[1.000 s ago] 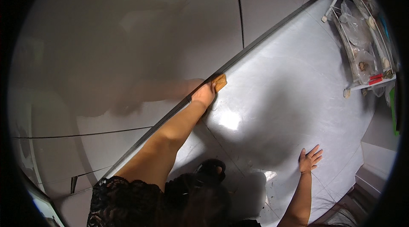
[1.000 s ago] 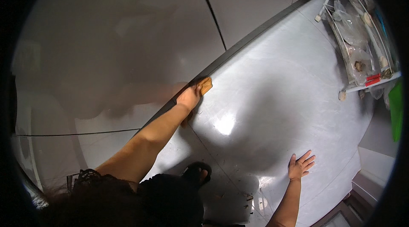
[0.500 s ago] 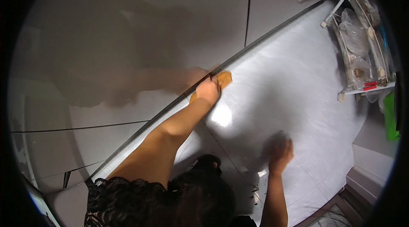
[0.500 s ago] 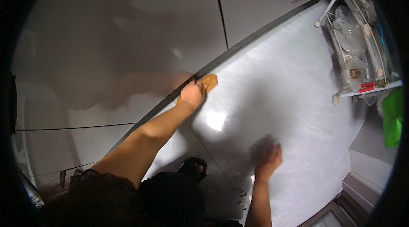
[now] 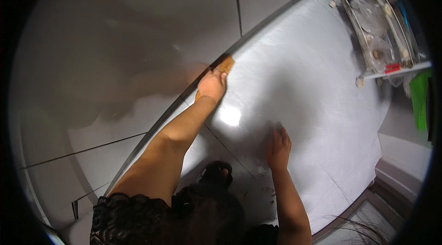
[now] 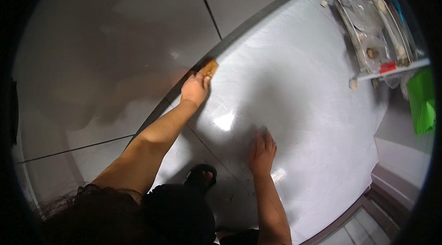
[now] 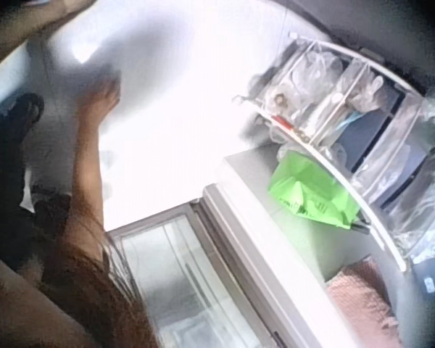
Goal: The person kneels on a tiled floor and uses an orange cloth to wipe away debris and dust. They systematically clean the area near a sliding door and a green bag, gathering the dirt into a pile and then placing it into a bucket.
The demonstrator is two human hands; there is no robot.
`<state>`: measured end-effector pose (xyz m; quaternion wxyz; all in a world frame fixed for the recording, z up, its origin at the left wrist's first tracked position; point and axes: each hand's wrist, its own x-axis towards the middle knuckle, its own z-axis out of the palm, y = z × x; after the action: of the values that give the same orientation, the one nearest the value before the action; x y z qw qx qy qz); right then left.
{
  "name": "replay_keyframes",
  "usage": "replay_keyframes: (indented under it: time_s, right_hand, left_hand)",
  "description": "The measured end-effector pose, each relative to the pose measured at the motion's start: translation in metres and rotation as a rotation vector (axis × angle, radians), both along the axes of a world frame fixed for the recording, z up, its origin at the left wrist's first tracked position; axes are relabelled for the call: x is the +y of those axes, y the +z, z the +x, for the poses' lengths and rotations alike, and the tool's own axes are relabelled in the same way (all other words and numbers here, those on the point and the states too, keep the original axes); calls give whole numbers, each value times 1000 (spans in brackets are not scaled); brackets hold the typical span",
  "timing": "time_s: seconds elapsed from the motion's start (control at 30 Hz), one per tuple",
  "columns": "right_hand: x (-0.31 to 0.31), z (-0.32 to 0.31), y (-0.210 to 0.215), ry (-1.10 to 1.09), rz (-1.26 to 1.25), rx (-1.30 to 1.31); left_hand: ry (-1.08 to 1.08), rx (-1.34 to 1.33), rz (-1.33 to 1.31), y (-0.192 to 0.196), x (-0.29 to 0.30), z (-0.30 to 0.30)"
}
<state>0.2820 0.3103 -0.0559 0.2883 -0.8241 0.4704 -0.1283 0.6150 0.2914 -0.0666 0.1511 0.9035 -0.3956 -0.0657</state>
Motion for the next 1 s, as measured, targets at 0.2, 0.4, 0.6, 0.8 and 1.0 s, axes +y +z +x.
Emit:
replay_keyframes:
  time_s: [0.2,0.4,0.6,0.8,1.0]
  right_hand:
    - [-15,-38,-14,-307,-124,-76]
    - [-26,-100,7,-557,-216,-30]
    - [-10,-151,2,-800,-157,-28]
    - [8,-164,-11,-871,-149,-22]
    - [22,-190,6,-884,-220,-21]
  left_hand:
    - [-760,70,-18,-19,24,-153]
    - [-991,341,-101,19,23,-192]
    - [-394,-28,-79,-1,-114,-115]
    - [-917,-14,141,-58,-100,-288]
    - [-1812,86,401,17,-20,-293]
